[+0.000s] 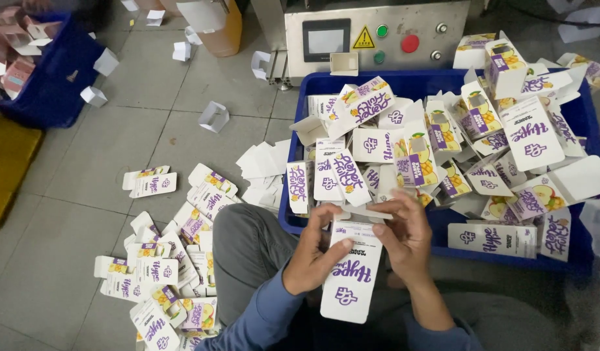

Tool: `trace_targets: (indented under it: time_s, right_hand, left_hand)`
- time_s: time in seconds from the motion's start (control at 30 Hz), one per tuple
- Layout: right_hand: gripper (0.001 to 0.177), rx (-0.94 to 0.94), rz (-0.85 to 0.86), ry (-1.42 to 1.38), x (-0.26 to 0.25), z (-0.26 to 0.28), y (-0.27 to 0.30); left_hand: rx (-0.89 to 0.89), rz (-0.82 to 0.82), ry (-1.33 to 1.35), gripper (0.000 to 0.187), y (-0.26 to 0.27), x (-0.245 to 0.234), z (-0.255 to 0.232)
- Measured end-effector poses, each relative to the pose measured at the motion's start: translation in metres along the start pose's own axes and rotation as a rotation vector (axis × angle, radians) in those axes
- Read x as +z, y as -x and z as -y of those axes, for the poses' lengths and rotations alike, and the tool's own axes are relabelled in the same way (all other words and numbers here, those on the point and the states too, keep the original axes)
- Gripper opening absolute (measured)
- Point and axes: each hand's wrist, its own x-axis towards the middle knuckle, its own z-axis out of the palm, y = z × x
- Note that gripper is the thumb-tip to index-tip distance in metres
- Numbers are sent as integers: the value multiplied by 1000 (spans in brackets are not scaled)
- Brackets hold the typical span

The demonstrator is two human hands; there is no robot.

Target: Folding flat cardboard templates into product boxes and placing them in a bin.

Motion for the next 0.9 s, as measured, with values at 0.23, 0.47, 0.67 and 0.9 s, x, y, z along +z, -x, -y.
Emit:
trace_targets:
  time_s: [0.23, 0.47, 0.67, 0.9]
  right_hand:
    - [24, -52, -180, 336, 11, 19, -6]
    - [18, 27, -52, 176, 8, 17, -7]
    - [24, 98, -198, 328, 9, 27, -8]
    - [26, 78, -173, 335, 7, 29, -7]
  left_hand:
    - [78, -68, -517, 128, -3, 14, -25]
    - [130, -110, -633, 113, -2, 18, -1]
    - [121, -125, -672, 109, -2, 24, -6]
    - [138, -124, -663, 107, -1, 24, -5]
